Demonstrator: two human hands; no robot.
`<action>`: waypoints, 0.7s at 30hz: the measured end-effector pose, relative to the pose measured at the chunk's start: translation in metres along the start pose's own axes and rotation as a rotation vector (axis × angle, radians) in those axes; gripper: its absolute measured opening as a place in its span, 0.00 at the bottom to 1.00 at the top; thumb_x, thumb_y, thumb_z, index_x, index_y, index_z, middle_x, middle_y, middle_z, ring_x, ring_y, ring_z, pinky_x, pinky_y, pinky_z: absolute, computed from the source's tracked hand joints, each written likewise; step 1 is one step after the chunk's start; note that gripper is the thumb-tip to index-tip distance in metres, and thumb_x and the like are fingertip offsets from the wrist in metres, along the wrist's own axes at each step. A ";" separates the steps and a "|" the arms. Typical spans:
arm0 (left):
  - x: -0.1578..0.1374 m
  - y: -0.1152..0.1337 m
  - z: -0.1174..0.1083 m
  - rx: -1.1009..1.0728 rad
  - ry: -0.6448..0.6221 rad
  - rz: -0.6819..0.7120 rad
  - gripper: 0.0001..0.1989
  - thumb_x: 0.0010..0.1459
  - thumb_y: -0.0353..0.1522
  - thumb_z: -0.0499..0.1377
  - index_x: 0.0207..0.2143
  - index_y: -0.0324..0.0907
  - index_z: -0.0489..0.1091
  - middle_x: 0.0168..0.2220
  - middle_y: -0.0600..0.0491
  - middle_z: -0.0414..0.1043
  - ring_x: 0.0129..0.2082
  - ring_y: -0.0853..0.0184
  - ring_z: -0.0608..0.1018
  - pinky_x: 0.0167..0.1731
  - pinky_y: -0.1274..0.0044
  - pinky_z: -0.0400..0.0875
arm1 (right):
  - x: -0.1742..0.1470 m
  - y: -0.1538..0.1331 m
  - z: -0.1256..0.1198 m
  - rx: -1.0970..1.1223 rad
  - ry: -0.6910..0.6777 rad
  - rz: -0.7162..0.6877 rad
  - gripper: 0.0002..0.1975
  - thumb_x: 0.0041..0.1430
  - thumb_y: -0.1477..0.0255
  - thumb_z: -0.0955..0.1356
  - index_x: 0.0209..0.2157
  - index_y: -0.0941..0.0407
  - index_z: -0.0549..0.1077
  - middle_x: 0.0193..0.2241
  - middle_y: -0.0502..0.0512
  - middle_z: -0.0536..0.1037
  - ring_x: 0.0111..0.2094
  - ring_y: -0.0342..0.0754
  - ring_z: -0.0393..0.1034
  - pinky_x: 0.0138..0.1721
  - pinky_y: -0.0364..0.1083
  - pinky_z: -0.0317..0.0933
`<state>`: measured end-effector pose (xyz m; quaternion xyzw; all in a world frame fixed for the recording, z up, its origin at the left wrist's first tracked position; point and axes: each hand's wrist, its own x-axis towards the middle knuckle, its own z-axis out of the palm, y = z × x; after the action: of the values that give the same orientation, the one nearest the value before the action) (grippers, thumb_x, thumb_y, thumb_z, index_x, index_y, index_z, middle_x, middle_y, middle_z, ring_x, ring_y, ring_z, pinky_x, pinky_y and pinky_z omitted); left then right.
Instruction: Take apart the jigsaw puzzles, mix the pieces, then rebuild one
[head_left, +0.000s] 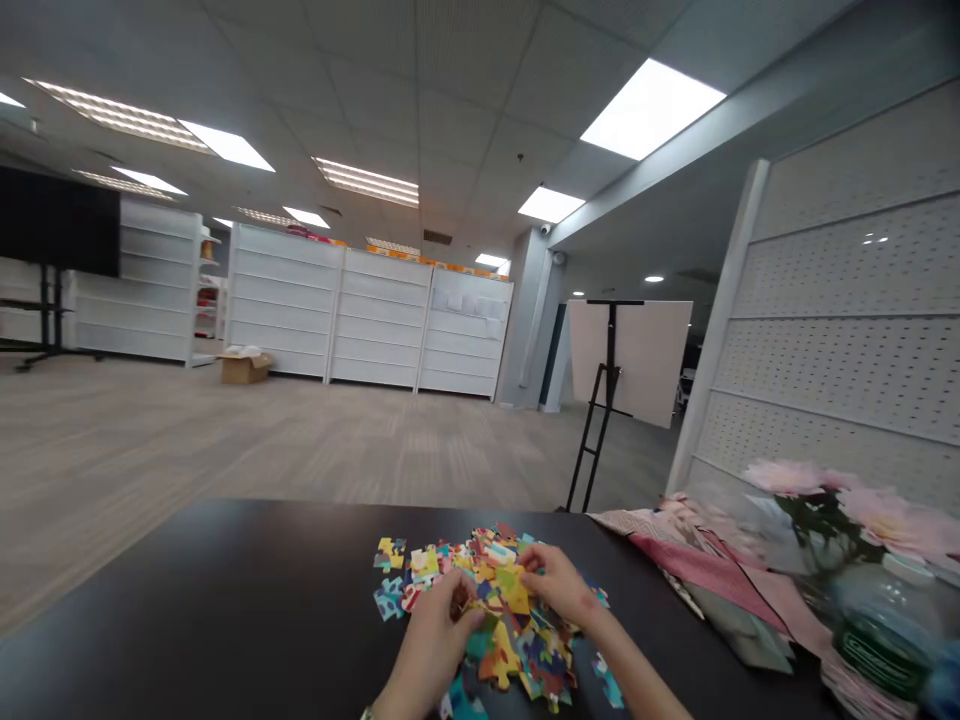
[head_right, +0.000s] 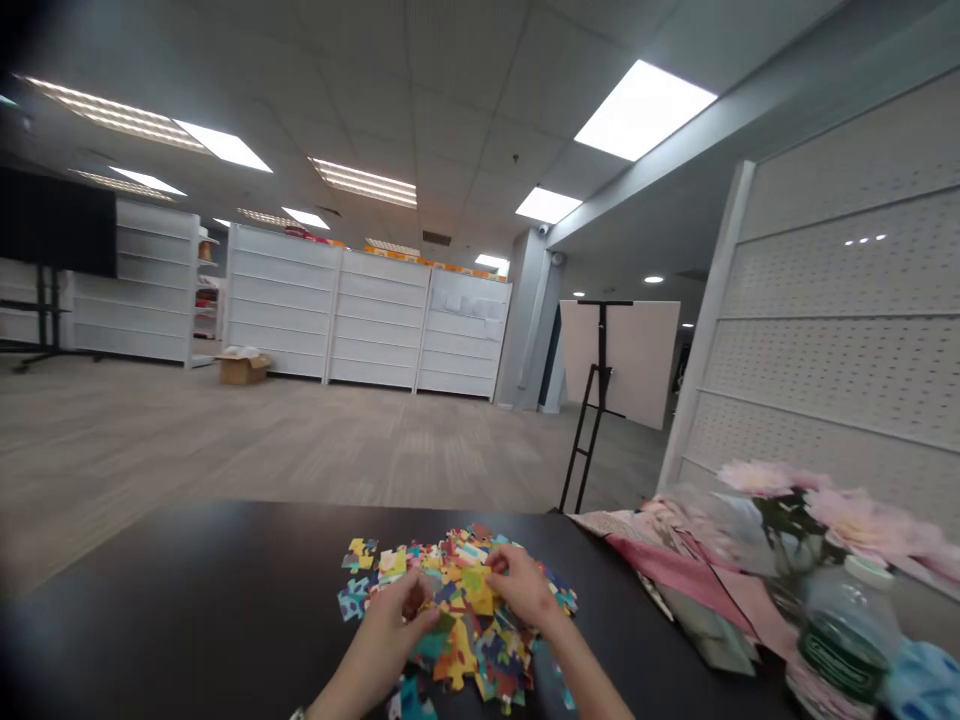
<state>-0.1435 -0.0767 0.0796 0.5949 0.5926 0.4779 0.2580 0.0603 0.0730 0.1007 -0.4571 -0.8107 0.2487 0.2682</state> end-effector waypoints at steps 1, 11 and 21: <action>0.001 -0.007 -0.009 -0.055 0.034 -0.018 0.05 0.53 0.35 0.56 0.31 0.44 0.63 0.29 0.56 0.67 0.32 0.64 0.73 0.35 0.76 0.66 | 0.004 -0.003 -0.004 0.046 0.010 -0.005 0.08 0.44 0.71 0.67 0.30 0.55 0.75 0.26 0.50 0.77 0.32 0.50 0.72 0.36 0.46 0.63; -0.065 -0.063 -0.157 -0.048 0.338 -0.229 0.23 0.51 0.43 0.54 0.48 0.43 0.69 0.30 0.58 0.61 0.30 0.65 0.75 0.34 0.73 0.73 | 0.011 -0.143 0.120 0.428 -0.311 -0.258 0.15 0.55 0.65 0.64 0.41 0.56 0.75 0.32 0.53 0.77 0.34 0.51 0.74 0.36 0.47 0.67; -0.116 -0.090 -0.217 0.506 0.228 -0.127 0.21 0.56 0.28 0.55 0.52 0.48 0.72 0.55 0.49 0.72 0.57 0.57 0.71 0.60 0.63 0.62 | -0.041 -0.168 0.158 0.007 -0.433 -0.542 0.18 0.56 0.81 0.61 0.44 0.53 0.73 0.45 0.58 0.73 0.46 0.51 0.71 0.50 0.49 0.64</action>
<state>-0.3560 -0.2284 0.0598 0.5447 0.7541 0.3616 0.0626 -0.1285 -0.0653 0.0859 -0.1607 -0.9399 0.2626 0.1478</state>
